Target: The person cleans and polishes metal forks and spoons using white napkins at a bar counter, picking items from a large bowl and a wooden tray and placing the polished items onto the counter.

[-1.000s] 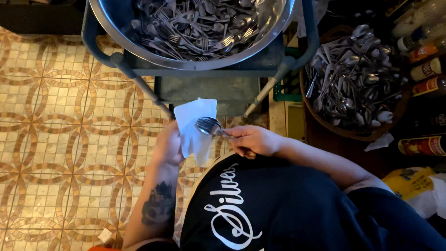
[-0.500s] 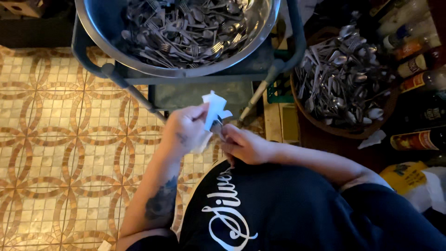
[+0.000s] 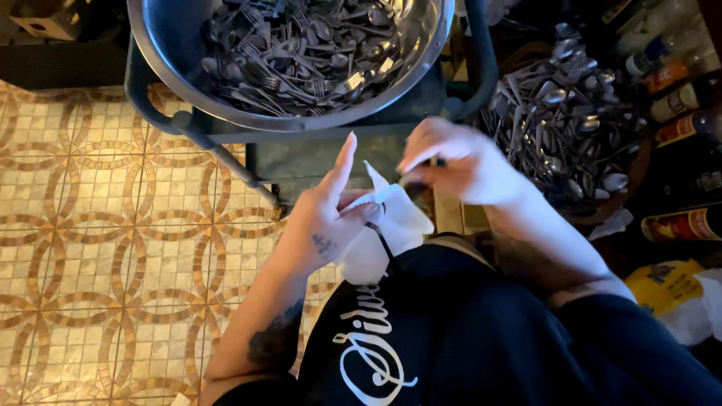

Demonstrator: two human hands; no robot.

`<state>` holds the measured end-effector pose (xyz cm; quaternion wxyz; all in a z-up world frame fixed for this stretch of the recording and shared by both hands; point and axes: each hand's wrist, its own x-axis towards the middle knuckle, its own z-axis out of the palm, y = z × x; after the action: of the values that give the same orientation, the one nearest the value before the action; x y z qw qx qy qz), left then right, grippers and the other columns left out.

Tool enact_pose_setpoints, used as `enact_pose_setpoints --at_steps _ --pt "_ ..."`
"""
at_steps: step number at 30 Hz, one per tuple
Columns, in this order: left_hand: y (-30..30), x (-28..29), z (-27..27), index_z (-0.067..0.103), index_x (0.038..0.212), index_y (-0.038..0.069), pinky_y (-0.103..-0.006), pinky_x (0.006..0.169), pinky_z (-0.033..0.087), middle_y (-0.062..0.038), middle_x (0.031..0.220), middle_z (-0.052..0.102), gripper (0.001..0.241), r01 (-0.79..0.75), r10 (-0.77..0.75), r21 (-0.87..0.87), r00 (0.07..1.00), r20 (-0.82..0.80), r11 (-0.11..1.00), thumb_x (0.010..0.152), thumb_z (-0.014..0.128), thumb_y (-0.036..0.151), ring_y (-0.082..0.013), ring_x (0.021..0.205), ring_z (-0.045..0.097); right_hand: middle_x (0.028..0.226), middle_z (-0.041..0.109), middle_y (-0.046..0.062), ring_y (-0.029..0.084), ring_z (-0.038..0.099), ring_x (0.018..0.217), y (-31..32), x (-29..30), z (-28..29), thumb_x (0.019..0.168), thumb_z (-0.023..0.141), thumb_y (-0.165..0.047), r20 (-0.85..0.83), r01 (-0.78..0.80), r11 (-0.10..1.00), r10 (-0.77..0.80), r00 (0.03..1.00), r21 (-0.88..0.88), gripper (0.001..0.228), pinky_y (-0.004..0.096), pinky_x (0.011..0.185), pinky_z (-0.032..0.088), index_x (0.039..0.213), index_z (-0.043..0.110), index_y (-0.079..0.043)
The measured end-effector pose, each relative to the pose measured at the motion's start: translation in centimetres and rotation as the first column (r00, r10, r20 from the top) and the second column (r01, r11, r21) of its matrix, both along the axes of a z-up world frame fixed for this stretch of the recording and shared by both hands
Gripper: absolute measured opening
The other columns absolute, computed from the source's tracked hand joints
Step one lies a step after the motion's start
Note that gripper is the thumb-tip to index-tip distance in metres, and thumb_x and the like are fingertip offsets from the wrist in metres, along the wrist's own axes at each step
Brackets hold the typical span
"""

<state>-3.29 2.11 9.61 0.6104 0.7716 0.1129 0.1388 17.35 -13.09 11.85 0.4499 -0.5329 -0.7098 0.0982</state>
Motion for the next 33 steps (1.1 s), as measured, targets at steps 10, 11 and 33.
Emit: enact_pose_setpoints --at_steps 10,11,33 --pt "0.1 -0.1 1.3 0.019 0.164 0.013 -0.0277 0.086 0.06 -0.011 0.106 0.079 0.09 0.046 -0.047 0.08 0.999 0.017 0.996 0.092 0.072 0.003 -0.0135 0.098 0.078 0.103 0.072 0.001 0.02 0.066 0.104 -0.6 0.5 2.7 0.084 0.08 0.002 -0.042 -0.134 0.991 0.132 0.99 -0.031 0.022 0.042 0.104 0.047 0.099 0.071 -0.011" --pt "0.1 -0.1 1.3 0.019 0.165 0.012 -0.0285 0.089 0.06 -0.012 0.112 0.078 0.09 0.052 -0.053 0.034 0.997 0.047 0.998 0.092 0.071 0.001 -0.0144 0.105 0.078 0.106 0.072 -0.001 0.018 0.067 0.103 -0.9 0.9 2.9 0.087 0.078 0.003 -0.206 -0.088 0.995 0.077 0.976 -0.043 0.021 0.038 0.101 0.049 0.099 0.07 -0.013" --pt "-0.3 -0.3 1.9 0.022 0.164 0.016 -0.0285 0.087 0.061 -0.017 0.112 0.075 0.088 0.144 -0.144 0.038 0.99 0.007 0.989 0.093 0.073 0.006 -0.0183 0.109 0.078 0.095 0.067 -0.001 0.025 0.063 0.103 -1.0 0.0 4.5 0.074 0.073 0.006 0.124 -0.192 0.98 0.198 0.972 -0.057 0.026 0.043 0.105 0.045 0.087 0.062 -0.013"
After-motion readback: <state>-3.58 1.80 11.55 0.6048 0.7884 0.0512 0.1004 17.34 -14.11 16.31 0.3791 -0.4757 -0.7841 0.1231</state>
